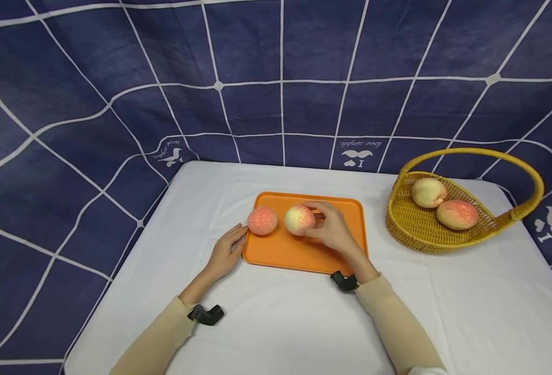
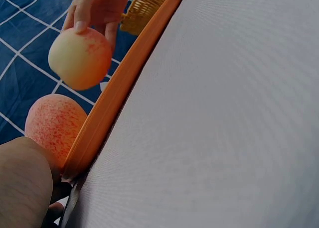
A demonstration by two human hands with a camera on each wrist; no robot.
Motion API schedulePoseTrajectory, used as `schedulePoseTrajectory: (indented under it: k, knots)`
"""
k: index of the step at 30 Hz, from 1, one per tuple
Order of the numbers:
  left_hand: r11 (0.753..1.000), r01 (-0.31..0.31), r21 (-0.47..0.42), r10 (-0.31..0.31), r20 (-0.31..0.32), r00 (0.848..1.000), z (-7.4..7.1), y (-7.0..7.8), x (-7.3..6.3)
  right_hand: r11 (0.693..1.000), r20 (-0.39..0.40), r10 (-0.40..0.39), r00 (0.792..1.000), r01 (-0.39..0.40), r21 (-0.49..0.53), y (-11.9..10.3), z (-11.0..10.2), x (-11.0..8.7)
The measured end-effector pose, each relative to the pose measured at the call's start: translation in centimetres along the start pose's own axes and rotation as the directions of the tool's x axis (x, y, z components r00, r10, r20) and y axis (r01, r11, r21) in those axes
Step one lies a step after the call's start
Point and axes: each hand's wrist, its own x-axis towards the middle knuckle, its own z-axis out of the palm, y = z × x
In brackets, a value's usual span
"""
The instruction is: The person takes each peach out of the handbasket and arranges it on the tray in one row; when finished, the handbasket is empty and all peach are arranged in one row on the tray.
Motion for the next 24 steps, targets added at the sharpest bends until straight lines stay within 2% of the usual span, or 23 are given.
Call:
schedulePoseTrajectory:
  k: [6,14,16,24]
  knots:
    - [1.000,0.003,-0.008,-0.003,0.004,1.000,0.1,0.1,0.1,1.000,0.003,-0.030,1.000,0.030,0.002,0.9,1.1,0.4]
    - [1.000,-0.003,0.001,0.003,0.001,1.000,0.2,0.1,0.1,1.000,-0.010,-0.024,1.000,0.024,-0.012,1.7,1.9,0.8]
    - [1.000,-0.004,0.003,0.004,0.000,1.000,0.1,0.1,0.1,1.000,-0.007,-0.023,1.000,0.023,-0.010,1.4,2.0,0.7]
    - [1.000,0.007,0.000,-0.007,0.003,1.000,0.1,-0.1,0.0,1.000,0.040,-0.027,0.999,0.026,0.003,-2.1,1.7,-0.1]
